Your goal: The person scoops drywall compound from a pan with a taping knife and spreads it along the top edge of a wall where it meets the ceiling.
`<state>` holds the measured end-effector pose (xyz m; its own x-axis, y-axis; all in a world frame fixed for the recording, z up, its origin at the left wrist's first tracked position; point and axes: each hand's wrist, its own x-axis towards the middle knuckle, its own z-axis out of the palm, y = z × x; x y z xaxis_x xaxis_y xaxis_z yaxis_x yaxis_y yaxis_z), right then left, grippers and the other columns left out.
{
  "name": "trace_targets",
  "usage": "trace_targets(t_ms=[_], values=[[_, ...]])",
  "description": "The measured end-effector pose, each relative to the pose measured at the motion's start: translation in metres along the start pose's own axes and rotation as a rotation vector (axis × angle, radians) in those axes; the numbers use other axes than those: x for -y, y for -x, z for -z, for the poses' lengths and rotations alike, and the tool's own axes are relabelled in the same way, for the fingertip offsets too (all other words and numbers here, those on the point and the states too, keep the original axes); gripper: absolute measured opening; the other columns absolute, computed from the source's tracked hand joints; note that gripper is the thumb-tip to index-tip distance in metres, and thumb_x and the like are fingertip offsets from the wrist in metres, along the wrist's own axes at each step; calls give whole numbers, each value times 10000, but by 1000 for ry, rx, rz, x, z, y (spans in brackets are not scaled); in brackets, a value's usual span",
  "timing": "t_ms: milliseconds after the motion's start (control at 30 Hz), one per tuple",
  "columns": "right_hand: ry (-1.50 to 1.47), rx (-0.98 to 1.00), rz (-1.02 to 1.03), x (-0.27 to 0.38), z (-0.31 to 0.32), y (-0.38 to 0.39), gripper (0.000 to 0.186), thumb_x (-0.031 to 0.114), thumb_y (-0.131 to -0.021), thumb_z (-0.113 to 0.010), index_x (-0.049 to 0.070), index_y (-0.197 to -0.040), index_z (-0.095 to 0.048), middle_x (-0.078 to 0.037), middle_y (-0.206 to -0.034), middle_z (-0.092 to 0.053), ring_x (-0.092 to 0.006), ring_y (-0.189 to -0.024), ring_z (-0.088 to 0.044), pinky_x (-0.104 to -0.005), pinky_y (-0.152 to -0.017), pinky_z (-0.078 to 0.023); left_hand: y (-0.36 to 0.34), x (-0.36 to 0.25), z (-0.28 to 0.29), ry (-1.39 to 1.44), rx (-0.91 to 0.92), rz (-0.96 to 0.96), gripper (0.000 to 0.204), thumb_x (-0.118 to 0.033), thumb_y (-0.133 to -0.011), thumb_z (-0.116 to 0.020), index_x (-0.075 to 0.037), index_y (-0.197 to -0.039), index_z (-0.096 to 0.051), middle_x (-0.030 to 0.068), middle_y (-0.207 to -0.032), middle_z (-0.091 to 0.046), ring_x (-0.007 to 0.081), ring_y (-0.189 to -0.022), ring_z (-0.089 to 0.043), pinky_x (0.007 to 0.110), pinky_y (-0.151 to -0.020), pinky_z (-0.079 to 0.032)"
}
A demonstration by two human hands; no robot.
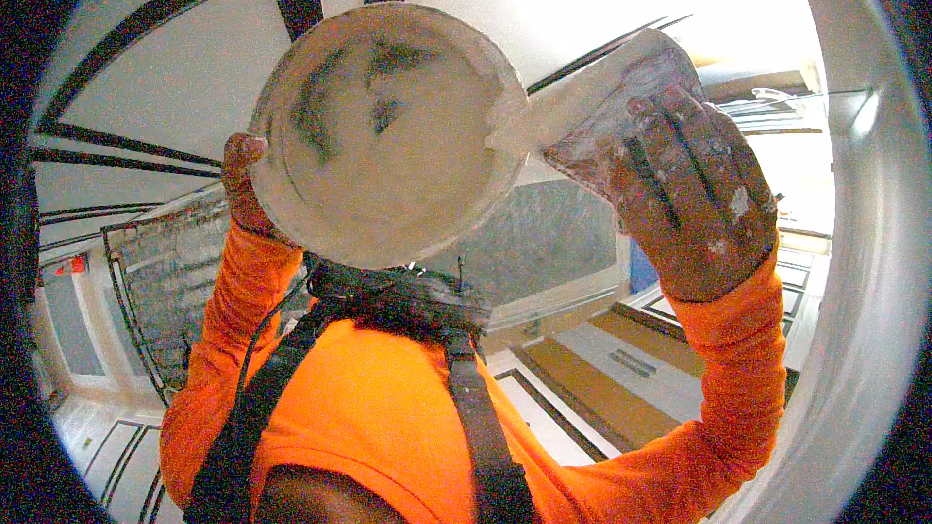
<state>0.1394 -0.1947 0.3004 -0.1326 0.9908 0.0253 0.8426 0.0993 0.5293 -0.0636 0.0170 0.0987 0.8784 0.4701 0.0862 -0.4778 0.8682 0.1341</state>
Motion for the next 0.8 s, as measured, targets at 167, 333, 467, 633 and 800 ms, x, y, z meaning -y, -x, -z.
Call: trace_targets(t_ms=[167, 333, 467, 633, 800], values=[[-48, -19, -104, -2, 5, -2, 272, 141, -786, -590, 76, -1049, -573, -129, -1091, -596, -297, -1027, -569, -389, -875, -474, -5, 9, 26, -222, -208, -124, 420, -184, -758, -551, -49, -1154, -518, 158, -1170, -556, 285, -1046, -563, 410, -897, -487], [-344, -104, -304, 1, 13, -19, 258, 139, -821, -562, 53, -1065, -562, -134, -1082, -597, -290, -1018, -572, -360, -868, -476, -17, 16, 14, 45, -42, 26, 486, -211, -747, -564, -48, -1200, -499, 143, -1139, -575, 292, -1020, -580, 434, -893, -487], [-833, -434, -423, 5, -13, -43, 228, 142, -863, -508, 7, -1045, -533, -108, -957, -601, -219, -883, -589, -290, -793, -479, -28, 23, 5, -4, -87, 102, 510, -207, -740, -561, -44, -1219, -489, 133, -1137, -578, 295, -1019, -582, 460, -885, -488], [-1545, -380, -629, -23, -89, -43, 178, 137, -830, -529, 26, -969, -526, -29, -824, -550, -114, -754, -529, -248, -659, -458, -25, 29, -3, 44, -121, 185, 531, -204, -727, -564, -33, -1223, -479, 139, -1132, -578, 297, -1012, -585, 468, -880, -491], [-1690, -222, -778, -11, -126, -39, 142, 150, -807, -561, 45, -896, -527, 10, -768, -516, -76, -679, -465, -227, -596, -420, -22, 27, -10, 59, -115, 181, 540, -203, -722, -566, -24, -1223, -473, 148, -1127, -579, 293, -1010, -587, 458, -877, -495]])
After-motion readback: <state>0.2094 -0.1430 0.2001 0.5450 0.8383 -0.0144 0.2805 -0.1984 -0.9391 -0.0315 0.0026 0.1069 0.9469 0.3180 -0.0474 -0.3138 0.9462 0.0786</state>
